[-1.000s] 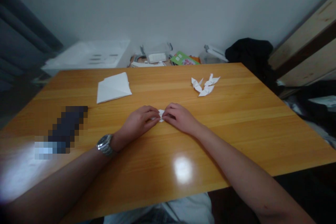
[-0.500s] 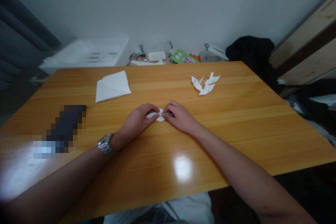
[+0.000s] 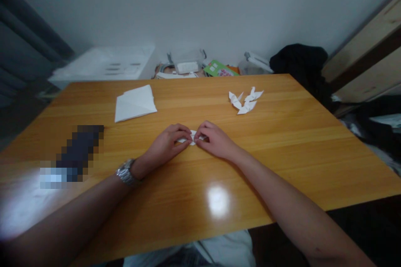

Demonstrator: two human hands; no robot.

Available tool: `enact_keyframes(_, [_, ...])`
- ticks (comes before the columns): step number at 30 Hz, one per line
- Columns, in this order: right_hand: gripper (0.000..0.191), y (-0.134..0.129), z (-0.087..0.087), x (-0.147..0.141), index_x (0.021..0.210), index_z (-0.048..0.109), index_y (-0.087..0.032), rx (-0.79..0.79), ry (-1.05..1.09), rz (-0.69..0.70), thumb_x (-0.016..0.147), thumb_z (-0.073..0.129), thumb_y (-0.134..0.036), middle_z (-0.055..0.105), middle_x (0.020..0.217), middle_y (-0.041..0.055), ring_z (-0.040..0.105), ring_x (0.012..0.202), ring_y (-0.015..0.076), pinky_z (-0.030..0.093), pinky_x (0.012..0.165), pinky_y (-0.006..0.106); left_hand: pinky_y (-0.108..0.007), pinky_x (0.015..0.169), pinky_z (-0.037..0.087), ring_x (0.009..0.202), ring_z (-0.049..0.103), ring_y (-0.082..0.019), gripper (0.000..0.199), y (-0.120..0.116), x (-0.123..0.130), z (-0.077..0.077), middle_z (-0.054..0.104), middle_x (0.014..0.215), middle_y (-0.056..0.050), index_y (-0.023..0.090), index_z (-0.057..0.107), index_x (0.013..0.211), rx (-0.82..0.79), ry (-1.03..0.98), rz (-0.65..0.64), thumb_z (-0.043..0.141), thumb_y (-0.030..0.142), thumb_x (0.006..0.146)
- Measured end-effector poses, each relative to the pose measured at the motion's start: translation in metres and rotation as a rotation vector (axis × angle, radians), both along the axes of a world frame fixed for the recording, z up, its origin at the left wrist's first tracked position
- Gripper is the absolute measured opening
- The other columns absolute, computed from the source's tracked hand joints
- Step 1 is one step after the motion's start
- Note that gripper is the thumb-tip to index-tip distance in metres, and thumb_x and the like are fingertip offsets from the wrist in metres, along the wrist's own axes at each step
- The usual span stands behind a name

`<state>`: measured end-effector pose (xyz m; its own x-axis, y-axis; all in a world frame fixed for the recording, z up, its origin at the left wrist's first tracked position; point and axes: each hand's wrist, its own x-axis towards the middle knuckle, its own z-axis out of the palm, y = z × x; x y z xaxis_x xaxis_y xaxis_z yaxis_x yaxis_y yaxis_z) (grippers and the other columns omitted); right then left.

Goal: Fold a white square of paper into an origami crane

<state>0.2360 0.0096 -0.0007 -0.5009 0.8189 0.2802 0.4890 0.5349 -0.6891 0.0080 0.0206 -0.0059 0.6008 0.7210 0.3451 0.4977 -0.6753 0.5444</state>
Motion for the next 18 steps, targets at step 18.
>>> enact_keyframes(18, [0.005,0.001,0.001,-0.011,0.086,0.066,-0.017,0.016,-0.054,-0.148,0.089,0.063,-0.014,0.061,0.089,0.004,0.059,0.08,0.0161,0.047,0.073,0.029,-0.032,0.087,0.052,0.095,0.066,-0.019,0.016,-0.002,0.005,0.003,0.07,0.105,-0.005,0.018,0.074,0.099,-0.03,0.037,0.124,0.061,0.028,0.097])
